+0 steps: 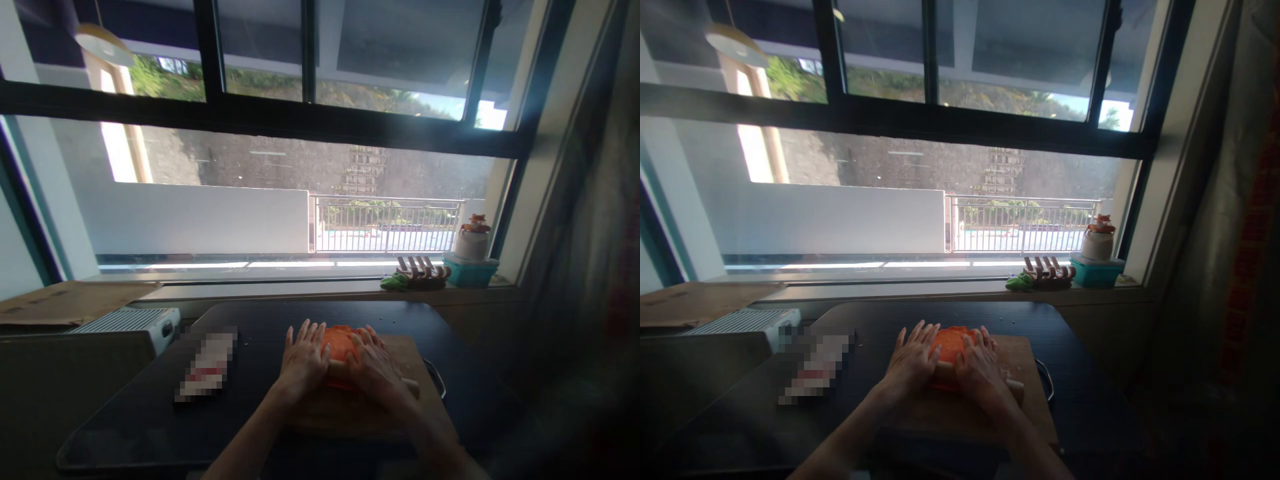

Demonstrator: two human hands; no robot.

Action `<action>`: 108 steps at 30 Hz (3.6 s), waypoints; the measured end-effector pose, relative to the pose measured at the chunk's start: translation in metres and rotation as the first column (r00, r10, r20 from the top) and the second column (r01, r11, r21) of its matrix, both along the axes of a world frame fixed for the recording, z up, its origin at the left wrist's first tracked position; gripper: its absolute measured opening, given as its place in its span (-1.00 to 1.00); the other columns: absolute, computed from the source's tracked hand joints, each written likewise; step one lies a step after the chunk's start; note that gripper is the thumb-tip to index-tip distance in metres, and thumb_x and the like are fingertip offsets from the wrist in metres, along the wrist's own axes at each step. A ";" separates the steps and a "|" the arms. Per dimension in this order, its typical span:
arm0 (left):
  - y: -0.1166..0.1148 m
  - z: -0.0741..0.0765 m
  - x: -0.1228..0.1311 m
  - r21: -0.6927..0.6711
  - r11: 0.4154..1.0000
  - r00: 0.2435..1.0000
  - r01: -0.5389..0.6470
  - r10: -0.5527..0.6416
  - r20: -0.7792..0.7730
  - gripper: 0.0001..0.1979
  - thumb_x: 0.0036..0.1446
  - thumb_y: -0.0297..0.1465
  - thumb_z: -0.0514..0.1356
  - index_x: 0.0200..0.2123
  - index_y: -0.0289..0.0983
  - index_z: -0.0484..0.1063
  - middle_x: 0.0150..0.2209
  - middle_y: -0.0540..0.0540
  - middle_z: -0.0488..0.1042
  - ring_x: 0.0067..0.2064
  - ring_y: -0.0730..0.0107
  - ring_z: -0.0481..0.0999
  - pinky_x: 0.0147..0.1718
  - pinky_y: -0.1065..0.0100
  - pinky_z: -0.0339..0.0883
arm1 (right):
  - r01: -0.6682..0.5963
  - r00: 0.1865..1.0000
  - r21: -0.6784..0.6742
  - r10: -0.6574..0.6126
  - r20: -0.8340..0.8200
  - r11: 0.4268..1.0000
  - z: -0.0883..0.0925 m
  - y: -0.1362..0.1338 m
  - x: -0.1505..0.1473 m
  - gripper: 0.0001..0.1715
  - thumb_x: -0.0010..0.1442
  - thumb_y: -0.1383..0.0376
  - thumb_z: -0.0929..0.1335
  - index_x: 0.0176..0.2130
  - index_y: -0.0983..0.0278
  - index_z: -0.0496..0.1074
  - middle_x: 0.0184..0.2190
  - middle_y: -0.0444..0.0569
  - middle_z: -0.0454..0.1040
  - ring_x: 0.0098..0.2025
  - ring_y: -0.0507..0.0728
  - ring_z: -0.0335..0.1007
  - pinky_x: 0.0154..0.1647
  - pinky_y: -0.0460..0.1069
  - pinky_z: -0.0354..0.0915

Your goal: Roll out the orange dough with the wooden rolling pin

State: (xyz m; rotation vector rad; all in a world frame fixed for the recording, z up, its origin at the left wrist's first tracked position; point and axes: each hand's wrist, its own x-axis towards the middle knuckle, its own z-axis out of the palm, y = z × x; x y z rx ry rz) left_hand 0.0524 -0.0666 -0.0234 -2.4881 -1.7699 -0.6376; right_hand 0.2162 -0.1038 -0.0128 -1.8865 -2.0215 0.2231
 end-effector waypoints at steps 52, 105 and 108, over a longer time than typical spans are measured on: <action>0.082 0.030 -0.002 -0.134 0.978 0.977 0.161 -0.178 -0.122 -0.71 0.20 -0.17 0.08 -0.12 -0.17 0.44 -0.21 -0.17 0.58 -0.09 0.06 0.55 -0.13 0.18 0.34 | -0.322 0.931 0.023 0.321 -0.172 0.947 0.008 0.010 0.081 -0.67 -0.04 0.39 0.29 -0.28 0.17 0.53 -0.33 -0.15 0.45 -0.31 0.06 0.38 -0.30 -0.09 0.15; -0.003 0.010 0.040 -0.196 0.979 0.994 -0.051 0.032 -0.103 -0.43 0.28 -0.26 -0.18 0.30 -0.30 0.09 0.35 -0.24 0.04 0.37 -0.03 -0.09 0.25 -0.19 -0.20 | -0.004 0.989 -0.021 0.007 0.149 1.000 -0.005 0.007 0.027 -0.43 0.36 0.25 0.06 0.25 0.40 0.21 0.29 0.18 0.13 0.36 0.28 -0.16 0.33 0.22 -0.17; -0.030 0.005 0.046 -0.123 0.992 0.996 -0.024 0.013 -0.089 -0.43 0.28 -0.24 -0.17 0.31 -0.29 0.08 0.33 -0.23 0.10 0.37 -0.04 -0.09 0.27 -0.20 -0.30 | 0.003 0.988 0.022 -0.007 0.155 1.000 -0.019 -0.021 0.036 -0.42 0.35 0.24 0.08 0.27 0.37 0.19 0.31 0.11 0.09 0.38 0.24 -0.24 0.36 0.17 -0.29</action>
